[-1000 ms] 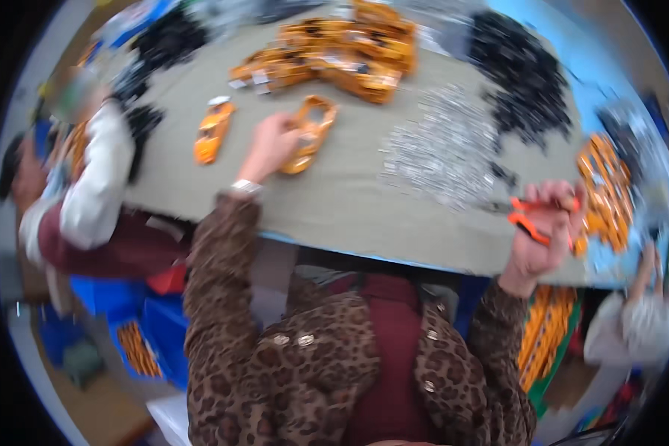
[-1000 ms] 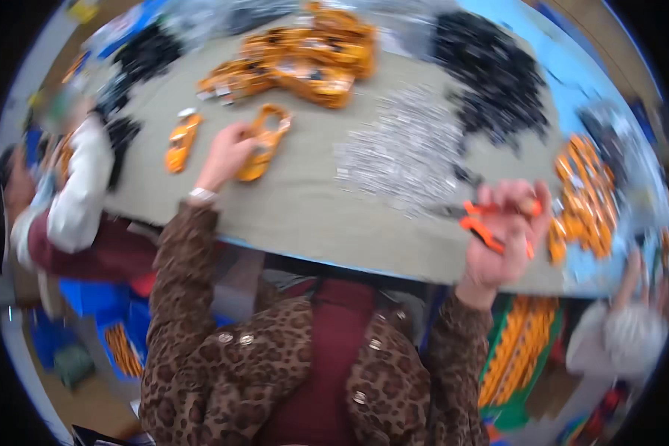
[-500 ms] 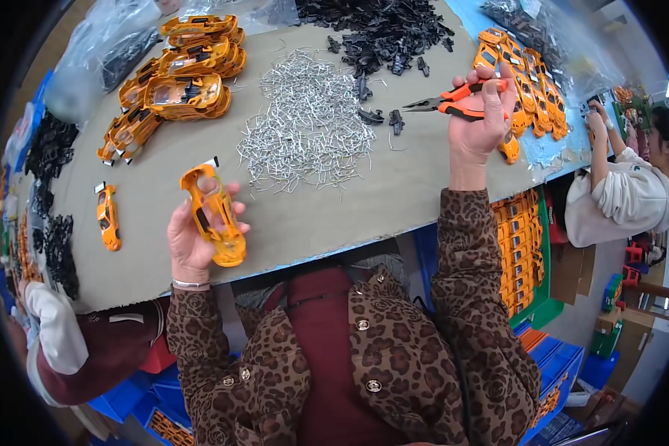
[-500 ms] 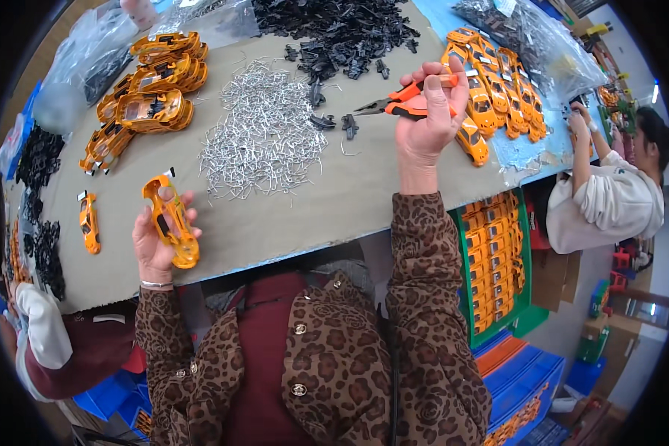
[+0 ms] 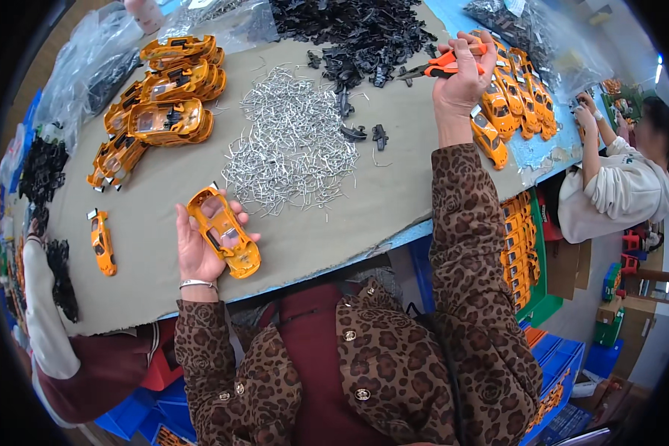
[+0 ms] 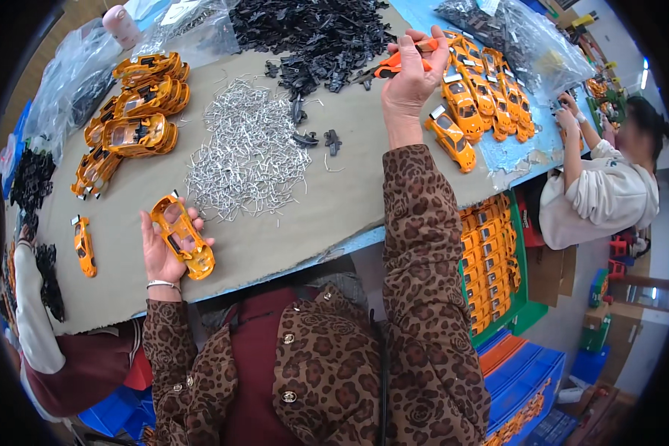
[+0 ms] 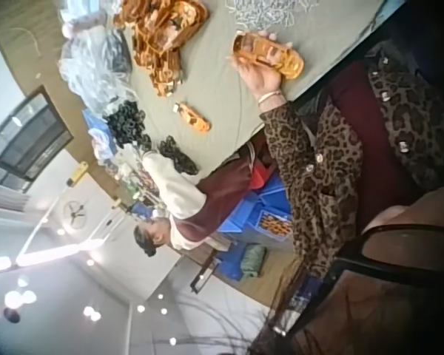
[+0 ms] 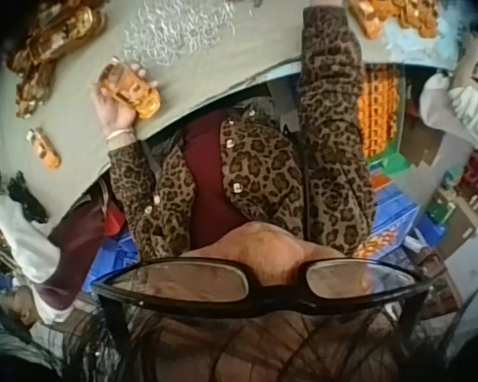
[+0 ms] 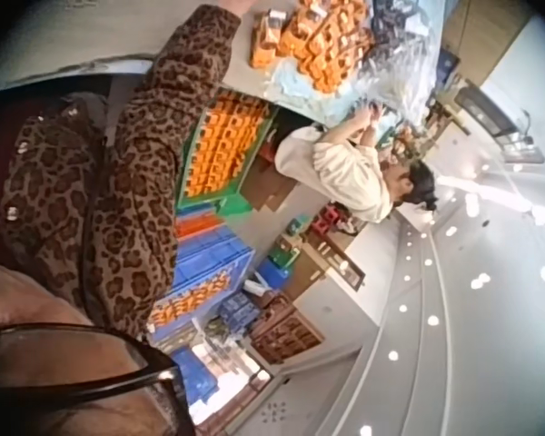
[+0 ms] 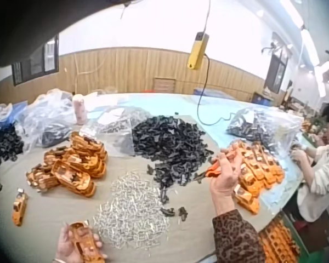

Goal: The person assembles toy car bodies by picking up car shells, inserting metal pins by hand, securing them using pliers, and placing the assembled car shells on the table.

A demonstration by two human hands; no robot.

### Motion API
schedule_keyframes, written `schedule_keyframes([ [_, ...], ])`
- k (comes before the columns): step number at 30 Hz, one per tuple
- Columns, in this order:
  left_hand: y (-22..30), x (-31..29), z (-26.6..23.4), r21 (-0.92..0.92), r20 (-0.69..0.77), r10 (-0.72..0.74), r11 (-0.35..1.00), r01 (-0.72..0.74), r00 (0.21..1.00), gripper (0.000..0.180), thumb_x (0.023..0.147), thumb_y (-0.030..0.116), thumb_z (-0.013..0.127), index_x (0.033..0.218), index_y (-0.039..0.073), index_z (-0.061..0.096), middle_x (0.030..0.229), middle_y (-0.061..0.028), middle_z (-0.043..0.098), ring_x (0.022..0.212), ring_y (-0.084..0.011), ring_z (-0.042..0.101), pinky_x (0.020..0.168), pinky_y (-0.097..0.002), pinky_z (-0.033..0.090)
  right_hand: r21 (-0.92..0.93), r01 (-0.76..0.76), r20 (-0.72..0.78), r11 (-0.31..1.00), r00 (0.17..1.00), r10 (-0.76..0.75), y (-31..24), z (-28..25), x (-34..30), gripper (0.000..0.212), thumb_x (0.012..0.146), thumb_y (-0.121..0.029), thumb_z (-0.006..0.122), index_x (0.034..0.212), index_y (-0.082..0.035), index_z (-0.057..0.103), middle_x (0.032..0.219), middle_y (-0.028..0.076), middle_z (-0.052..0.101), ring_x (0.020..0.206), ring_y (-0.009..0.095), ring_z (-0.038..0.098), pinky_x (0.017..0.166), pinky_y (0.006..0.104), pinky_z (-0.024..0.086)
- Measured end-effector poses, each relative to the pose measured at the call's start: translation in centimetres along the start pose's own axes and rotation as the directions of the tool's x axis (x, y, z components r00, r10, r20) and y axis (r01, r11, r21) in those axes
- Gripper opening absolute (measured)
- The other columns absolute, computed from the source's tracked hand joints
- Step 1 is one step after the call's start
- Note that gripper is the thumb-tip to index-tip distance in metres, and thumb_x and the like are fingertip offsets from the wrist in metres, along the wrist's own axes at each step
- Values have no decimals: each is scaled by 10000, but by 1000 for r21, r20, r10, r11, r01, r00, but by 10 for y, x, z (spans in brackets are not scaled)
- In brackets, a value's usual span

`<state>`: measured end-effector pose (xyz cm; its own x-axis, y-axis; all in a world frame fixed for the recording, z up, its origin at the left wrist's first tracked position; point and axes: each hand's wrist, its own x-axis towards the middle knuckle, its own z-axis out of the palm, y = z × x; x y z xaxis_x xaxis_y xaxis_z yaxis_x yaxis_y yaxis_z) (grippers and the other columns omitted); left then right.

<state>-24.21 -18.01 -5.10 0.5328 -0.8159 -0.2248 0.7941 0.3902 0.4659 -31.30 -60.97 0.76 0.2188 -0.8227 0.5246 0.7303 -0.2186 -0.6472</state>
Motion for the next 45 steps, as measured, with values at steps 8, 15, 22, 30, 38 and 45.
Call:
schedule_keyframes([
  [8,0,1,2,5,12,12,1000,-12,1000,674,948,606,343,1322,51,422,1114,-167,524,1009,-289,576,818,-600,513,-83,58,1,995,998,-59,16,0,19,549,844,-26,615,1312,32,334,986,76,557,772,134,564,705,256,499],
  [15,0,0,4,31,21,18,999,-19,1000,665,950,600,350,1318,52,422,1120,-164,518,1002,-286,576,819,-590,519,-185,92,-61,978,993,-105,24,-17,36,508,860,-27,612,1292,14,348,975,83,562,809,150,563,685,309,530],
  [22,-1,1,0,49,13,23,998,-24,1000,662,947,594,371,1316,47,420,1117,-171,521,1008,-288,576,826,-587,520,-227,-17,55,974,998,30,13,-15,31,404,864,-29,606,1225,21,434,946,91,567,745,149,560,644,309,511],
  [30,-1,2,1,50,31,28,998,-30,999,664,946,590,380,1318,41,411,1115,-176,527,1012,-287,577,829,-581,523,-90,-33,-62,995,998,27,25,6,20,496,856,-91,640,1270,0,383,936,89,541,819,166,571,681,348,551],
  [38,-1,2,4,60,33,33,998,-35,999,662,945,586,389,1317,39,422,1114,-178,529,1022,-289,574,832,-577,522,-106,-138,-269,985,957,105,29,7,13,518,862,-73,602,1302,19,345,954,85,515,744,128,548,582,265,500],
  [45,-2,-3,-2,31,55,24,999,-26,998,655,948,587,377,1339,64,423,1151,-178,522,1046,-300,560,865,-582,502,-48,-92,-49,995,995,90,-10,12,15,390,870,-24,570,1226,4,412,891,95,558,720,164,534,584,314,491],
])
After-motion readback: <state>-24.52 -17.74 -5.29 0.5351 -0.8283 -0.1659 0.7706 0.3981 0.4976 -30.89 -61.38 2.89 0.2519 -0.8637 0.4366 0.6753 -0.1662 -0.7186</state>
